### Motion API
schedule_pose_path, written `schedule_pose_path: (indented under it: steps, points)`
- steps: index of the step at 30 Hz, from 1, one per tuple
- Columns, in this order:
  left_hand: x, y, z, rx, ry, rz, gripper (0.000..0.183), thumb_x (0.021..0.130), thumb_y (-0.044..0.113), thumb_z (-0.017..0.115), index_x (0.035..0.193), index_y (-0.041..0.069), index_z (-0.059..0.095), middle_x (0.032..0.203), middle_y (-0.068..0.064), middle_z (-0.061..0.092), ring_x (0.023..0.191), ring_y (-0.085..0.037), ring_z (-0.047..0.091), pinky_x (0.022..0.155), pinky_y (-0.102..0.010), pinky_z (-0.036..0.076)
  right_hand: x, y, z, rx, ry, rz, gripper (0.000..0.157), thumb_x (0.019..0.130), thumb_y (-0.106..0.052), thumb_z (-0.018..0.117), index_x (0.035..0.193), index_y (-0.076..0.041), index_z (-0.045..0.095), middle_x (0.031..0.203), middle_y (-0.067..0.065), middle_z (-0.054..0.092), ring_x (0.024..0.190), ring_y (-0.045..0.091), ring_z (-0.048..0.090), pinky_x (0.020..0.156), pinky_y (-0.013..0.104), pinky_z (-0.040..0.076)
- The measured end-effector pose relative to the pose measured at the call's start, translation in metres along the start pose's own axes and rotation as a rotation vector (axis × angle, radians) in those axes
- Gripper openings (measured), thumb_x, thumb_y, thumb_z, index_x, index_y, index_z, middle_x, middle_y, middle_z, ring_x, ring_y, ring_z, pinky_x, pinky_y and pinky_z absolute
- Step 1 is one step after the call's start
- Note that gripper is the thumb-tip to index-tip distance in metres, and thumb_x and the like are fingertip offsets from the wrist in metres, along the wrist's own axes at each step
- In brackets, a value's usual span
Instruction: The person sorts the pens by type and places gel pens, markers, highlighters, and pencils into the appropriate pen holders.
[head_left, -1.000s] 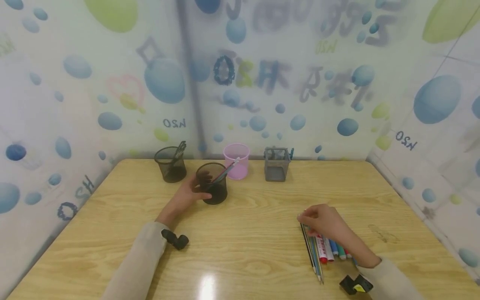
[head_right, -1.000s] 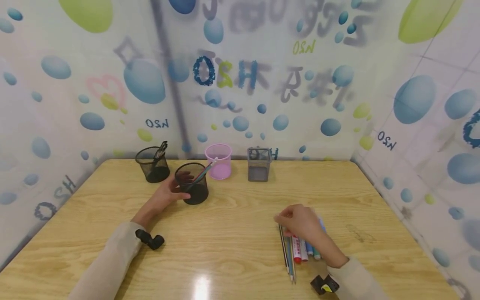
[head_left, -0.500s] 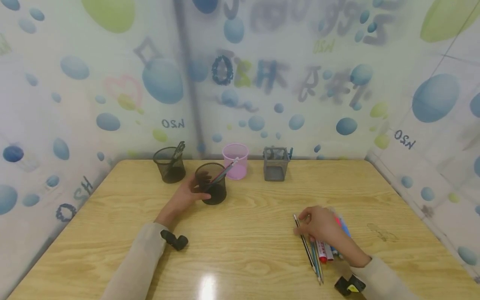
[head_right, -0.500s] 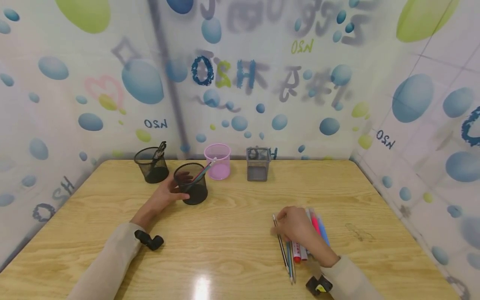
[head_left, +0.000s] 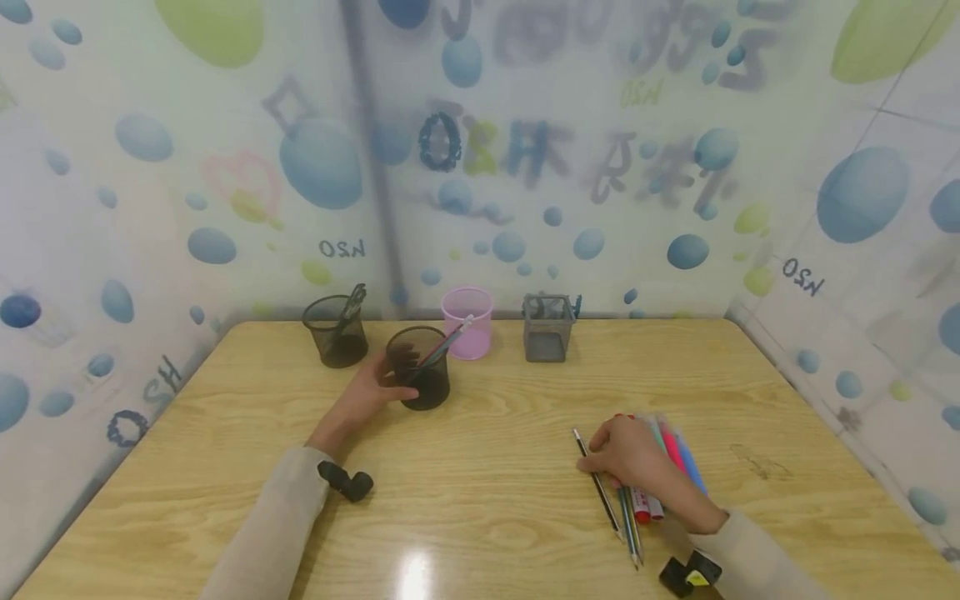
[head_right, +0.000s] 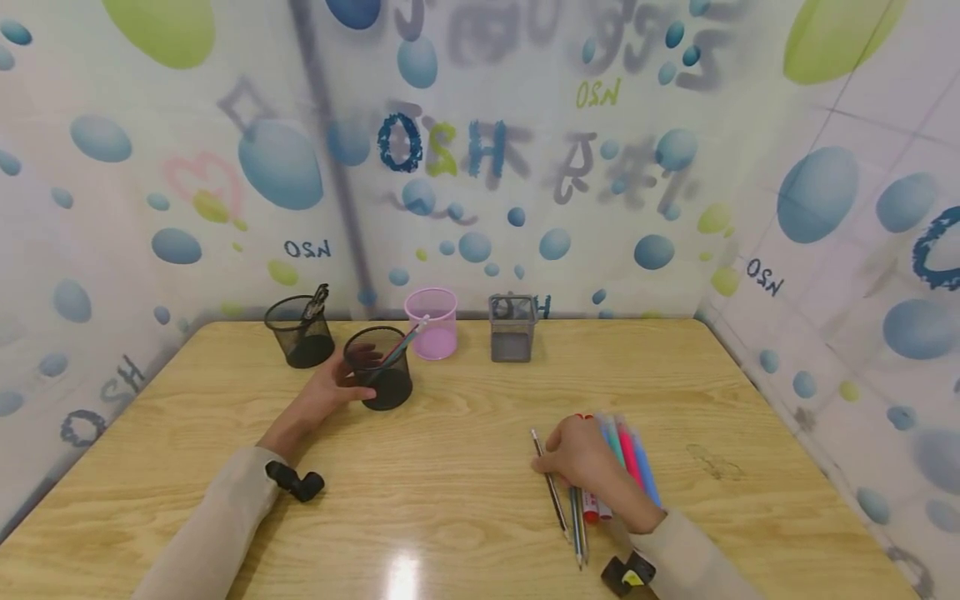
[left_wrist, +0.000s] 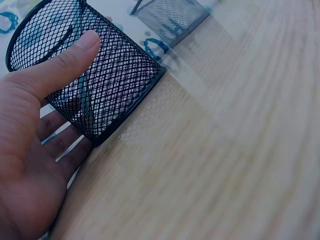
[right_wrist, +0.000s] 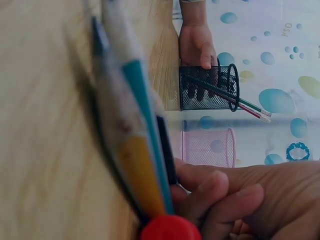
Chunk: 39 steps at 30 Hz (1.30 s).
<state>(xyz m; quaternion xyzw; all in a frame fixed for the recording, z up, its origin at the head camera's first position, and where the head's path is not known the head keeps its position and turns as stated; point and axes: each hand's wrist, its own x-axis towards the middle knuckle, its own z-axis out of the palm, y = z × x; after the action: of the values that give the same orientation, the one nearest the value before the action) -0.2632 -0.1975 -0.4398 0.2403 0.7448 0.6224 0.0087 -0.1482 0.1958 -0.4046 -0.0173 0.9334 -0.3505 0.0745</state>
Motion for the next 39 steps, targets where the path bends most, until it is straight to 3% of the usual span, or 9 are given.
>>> schedule_pose_path:
  steps: [6,14,19,24,29,32,39]
  points:
    - [0.0,-0.001,0.0,0.003,0.003,0.003,0.071,0.076,-0.009,0.074,0.137,-0.009,0.038,0.134,-0.027,0.048,0.125,-0.038,0.043,0.102,-0.041,0.041,0.001,-0.002,0.002,-0.011,-0.011,0.01,0.015,0.073,-0.011,0.081,0.073,-0.007,0.066,0.044,0.002,0.052,0.034,0.012,0.048,0.038,0.02,0.037]
    - [0.001,-0.002,0.0,-0.002,-0.001,-0.006,0.071,0.076,-0.008,0.074,0.138,-0.009,0.038,0.135,-0.028,0.046,0.126,-0.038,0.043,0.102,-0.041,0.041,0.001,-0.005,0.001,-0.02,-0.041,-0.01,0.017,0.076,-0.007,0.074,0.061,-0.01,0.066,0.039,-0.001,0.049,0.034,0.008,0.045,0.037,0.018,0.032]
    - [0.0,-0.004,0.0,-0.023,-0.009,-0.001,0.072,0.076,-0.009,0.074,0.137,-0.01,0.037,0.136,-0.029,0.045,0.127,-0.04,0.041,0.1,-0.034,0.042,0.002,-0.003,-0.003,0.044,-0.059,0.026,0.012,0.079,-0.006,0.073,0.069,-0.006,0.067,0.044,0.002,0.052,0.037,0.012,0.049,0.038,0.019,0.037]
    - [0.001,-0.004,0.001,-0.023,-0.007,0.007,0.071,0.076,-0.009,0.074,0.137,-0.01,0.037,0.136,-0.029,0.044,0.127,-0.04,0.042,0.1,-0.033,0.043,0.005,-0.006,-0.015,0.072,-0.014,0.012,0.006,0.082,-0.01,0.072,0.08,-0.004,0.069,0.051,0.004,0.057,0.042,0.016,0.054,0.039,0.022,0.039]
    - [0.002,-0.003,0.001,0.0,-0.004,0.014,0.071,0.076,-0.008,0.074,0.137,-0.01,0.038,0.135,-0.03,0.045,0.126,-0.039,0.042,0.102,-0.04,0.04,0.009,-0.015,-0.031,0.181,0.018,0.018,0.021,0.088,-0.015,0.066,0.1,0.003,0.065,0.065,0.006,0.066,0.056,0.023,0.065,0.053,0.033,0.052]
    - [0.002,-0.003,0.0,-0.006,-0.009,0.018,0.07,0.076,-0.009,0.074,0.137,-0.01,0.038,0.135,-0.031,0.045,0.126,-0.039,0.042,0.103,-0.042,0.039,0.012,-0.022,-0.037,0.261,0.034,0.034,0.027,0.09,-0.018,0.064,0.106,0.003,0.063,0.072,0.006,0.068,0.063,0.025,0.067,0.06,0.037,0.054]
    - [0.001,-0.003,-0.001,-0.007,-0.008,0.031,0.07,0.076,-0.01,0.073,0.137,-0.01,0.038,0.135,-0.029,0.046,0.126,-0.04,0.042,0.1,-0.033,0.042,0.019,-0.042,-0.046,0.442,0.038,-0.017,0.032,0.092,-0.022,0.064,0.111,0.003,0.057,0.083,0.011,0.068,0.071,0.03,0.068,0.074,0.035,0.055]
